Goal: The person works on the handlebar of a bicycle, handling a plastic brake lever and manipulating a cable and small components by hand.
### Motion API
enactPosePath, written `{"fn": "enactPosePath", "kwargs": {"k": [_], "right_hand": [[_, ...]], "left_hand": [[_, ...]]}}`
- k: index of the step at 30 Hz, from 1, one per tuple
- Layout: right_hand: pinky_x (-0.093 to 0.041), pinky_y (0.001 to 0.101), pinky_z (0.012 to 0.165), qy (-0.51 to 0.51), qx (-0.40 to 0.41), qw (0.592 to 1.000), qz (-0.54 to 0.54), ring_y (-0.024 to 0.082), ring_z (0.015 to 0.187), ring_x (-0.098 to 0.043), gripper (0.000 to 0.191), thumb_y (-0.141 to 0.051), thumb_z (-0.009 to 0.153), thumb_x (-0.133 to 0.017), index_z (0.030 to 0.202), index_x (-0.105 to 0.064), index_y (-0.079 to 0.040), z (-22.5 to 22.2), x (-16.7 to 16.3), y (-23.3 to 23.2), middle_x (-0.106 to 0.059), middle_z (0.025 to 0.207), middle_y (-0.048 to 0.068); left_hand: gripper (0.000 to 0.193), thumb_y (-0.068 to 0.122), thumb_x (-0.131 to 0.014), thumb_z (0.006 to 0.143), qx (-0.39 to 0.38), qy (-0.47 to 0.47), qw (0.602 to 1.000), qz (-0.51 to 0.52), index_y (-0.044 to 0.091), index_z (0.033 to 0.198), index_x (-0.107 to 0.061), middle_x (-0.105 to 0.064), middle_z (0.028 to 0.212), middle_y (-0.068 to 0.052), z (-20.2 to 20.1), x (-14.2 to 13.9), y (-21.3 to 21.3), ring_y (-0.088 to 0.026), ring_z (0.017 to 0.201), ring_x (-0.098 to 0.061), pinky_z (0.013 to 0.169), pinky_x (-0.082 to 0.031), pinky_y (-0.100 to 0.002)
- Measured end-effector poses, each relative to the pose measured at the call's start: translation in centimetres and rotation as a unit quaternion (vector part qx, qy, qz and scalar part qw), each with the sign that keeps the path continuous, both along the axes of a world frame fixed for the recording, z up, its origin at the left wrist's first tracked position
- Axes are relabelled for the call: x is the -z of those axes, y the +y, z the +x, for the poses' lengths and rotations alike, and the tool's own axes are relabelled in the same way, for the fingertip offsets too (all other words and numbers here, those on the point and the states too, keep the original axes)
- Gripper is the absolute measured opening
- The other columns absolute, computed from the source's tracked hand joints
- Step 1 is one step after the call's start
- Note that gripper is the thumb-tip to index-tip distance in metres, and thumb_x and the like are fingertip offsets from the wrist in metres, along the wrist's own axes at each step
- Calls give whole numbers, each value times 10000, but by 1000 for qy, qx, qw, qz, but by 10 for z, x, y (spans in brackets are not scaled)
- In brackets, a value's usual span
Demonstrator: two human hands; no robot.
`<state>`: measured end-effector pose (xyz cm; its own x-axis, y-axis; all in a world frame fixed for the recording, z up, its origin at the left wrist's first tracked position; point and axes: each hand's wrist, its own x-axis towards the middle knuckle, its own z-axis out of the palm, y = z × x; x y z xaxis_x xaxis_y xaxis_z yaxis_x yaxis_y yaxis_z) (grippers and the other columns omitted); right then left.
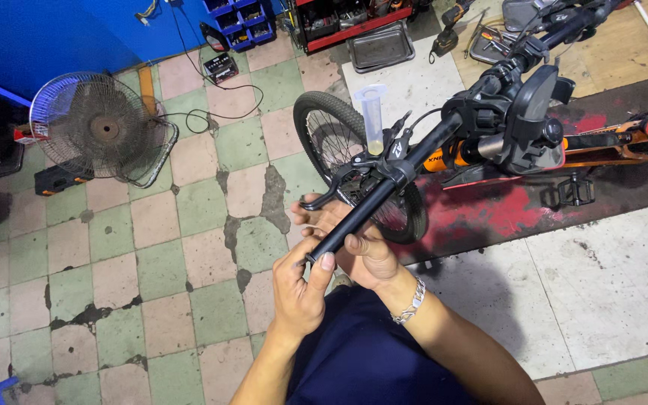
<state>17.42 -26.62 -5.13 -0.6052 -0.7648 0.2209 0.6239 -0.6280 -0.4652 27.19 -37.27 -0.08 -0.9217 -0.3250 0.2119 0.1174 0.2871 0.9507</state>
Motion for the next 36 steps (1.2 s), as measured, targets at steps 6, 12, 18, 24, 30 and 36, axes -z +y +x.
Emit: {"fn": "enactPosePath", "kwargs": {"k": [6, 12, 18, 24, 30, 36], "right_hand": [[-437, 420, 1151, -48, 52, 997, -3, 257, 1255, -588, 606, -234, 916, -842, 1374, -536, 19, 13, 22, 7, -604, 1345, 183], [-438, 441, 1160, -34, 65, 997, 2, 283, 1278, -592, 535, -203, 932, -812, 1330, -549, 40, 17, 21, 12, -626, 1315, 181], [-432, 451, 1172, 0, -5, 999, 51, 282, 1302, -584, 551, -177, 921, -814, 1344, -537, 39, 3, 3, 38, -618, 1321, 172], [-432, 400, 1138, 31, -189, 979, 77, 240, 1258, -579, 601, -116, 914, -803, 1419, -512, 26, -24, 7, 71, -603, 1398, 168], [-449, 373, 1118, 39, -341, 931, 125, 217, 1304, -555, 614, -59, 915, -768, 1446, -465, 2, -19, 25, 129, -552, 1453, 151], [-404, 382, 1147, 97, -422, 897, 95, 242, 1376, -473, 723, -78, 925, -743, 1537, -368, 2, 17, 29, 193, -439, 1571, 152]], "left_hand": [[316, 299, -604, 1015, 8, -3, 1000, 4, 20, 869, -617, -583, 713, -32, 6, 3, 2, -109, 679, -515, 639, -454, -285], [320, 302, -613, 990, -8, -22, 1000, -2, 24, 831, -607, -567, 680, -35, 11, -2, 7, -113, 639, -508, 604, -436, -289], [326, 304, -600, 987, -91, -26, 995, 25, 26, 818, -594, -550, 684, -35, 17, -7, 40, -117, 636, -479, 591, -413, -293], [350, 336, -560, 963, -297, -2, 951, 86, 22, 812, -599, -545, 666, -16, 14, 10, 112, -107, 619, -464, 570, -380, -282], [336, 325, -525, 989, -446, 7, 881, 157, 40, 824, -593, -500, 695, 16, 38, 38, 211, -89, 659, -428, 606, -353, -272], [325, 321, -532, 1013, -437, 12, 872, 219, 45, 849, -584, -478, 720, 39, 88, 59, 301, -72, 676, -406, 606, -337, -263]]}}
